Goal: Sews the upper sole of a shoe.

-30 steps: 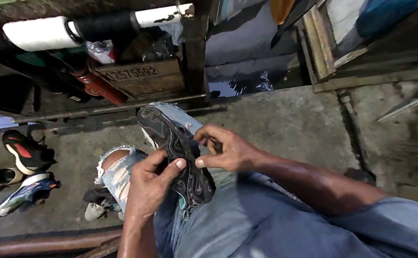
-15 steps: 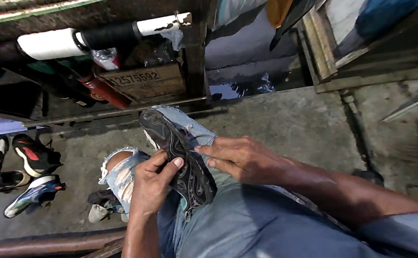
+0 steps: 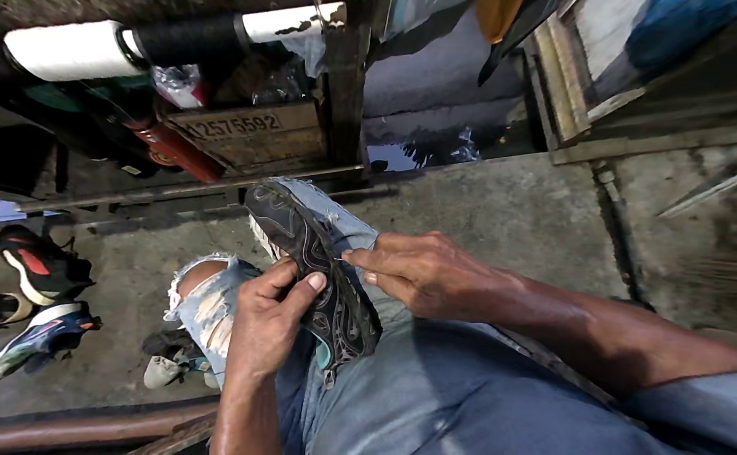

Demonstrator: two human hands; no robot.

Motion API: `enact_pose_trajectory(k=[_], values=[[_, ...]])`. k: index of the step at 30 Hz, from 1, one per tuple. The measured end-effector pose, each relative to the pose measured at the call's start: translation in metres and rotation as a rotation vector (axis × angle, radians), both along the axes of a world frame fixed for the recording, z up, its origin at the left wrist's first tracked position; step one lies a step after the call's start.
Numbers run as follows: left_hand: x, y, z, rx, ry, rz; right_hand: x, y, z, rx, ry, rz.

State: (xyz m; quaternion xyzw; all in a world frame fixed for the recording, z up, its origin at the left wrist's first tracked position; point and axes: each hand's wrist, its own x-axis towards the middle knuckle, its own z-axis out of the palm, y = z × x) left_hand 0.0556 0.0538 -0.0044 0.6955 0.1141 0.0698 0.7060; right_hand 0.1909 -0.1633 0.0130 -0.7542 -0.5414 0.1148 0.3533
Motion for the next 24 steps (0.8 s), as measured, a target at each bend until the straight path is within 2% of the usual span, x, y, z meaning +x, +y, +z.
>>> enact_pose_trajectory(k=[5, 14, 24], values=[[0.002, -0.004, 0.003, 0.065, 0.002, -0.016, -0.002, 0.002, 0.013, -0.101, -0.081, -0.033], [0.007, -0.005, 0.003, 0.227, -0.011, -0.064, 0.019, 0.014, 0.03, -0.298, -0.206, 0.108], [0.007, 0.006, -0.002, 0.231, -0.037, -0.096, 0.032, 0.021, 0.012, -0.15, -0.17, 0.202]])
